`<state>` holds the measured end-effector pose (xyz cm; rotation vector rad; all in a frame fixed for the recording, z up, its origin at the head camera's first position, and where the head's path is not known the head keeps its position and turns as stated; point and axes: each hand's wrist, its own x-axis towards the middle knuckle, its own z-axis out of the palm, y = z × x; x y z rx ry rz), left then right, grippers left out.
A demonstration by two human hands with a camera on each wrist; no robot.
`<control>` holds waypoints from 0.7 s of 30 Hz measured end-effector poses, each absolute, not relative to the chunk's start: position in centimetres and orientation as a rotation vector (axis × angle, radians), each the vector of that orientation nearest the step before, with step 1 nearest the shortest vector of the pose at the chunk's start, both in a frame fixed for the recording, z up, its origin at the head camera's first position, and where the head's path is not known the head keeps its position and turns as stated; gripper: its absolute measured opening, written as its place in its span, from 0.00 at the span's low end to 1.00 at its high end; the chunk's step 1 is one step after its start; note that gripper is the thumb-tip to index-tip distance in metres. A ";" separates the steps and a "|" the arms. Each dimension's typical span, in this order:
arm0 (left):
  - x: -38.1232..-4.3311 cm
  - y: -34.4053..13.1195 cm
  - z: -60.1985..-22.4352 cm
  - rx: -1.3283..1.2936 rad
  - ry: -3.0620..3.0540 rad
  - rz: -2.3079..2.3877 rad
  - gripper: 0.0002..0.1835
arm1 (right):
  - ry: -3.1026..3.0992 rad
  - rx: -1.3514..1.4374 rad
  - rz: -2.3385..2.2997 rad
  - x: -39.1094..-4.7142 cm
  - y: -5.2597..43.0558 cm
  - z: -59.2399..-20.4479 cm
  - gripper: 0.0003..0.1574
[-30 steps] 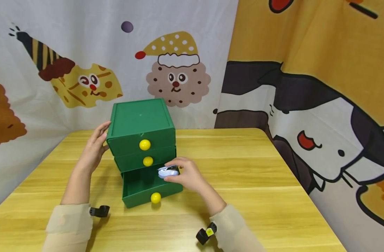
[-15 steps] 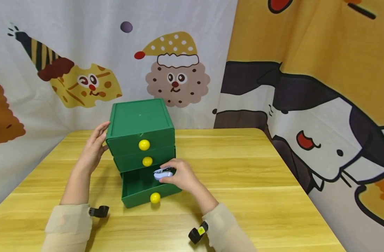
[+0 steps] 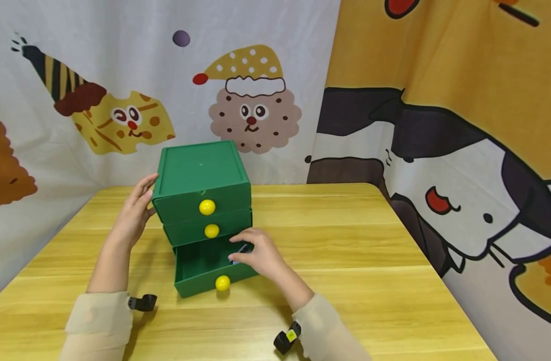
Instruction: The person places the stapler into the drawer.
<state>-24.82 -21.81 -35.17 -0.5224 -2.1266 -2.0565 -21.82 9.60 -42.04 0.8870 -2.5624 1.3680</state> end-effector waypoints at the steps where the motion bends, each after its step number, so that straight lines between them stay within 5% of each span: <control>1: -24.8 -21.8 -35.2 -0.525 -2.127 -2.055 0.28 | -2.541 0.889 1.381 -21.7 9.6 -42.0 0.22; 21: -24.8 -22.0 -35.2 -0.531 -2.128 -2.054 0.27 | -2.403 1.107 1.352 -17.9 10.1 -41.5 0.15</control>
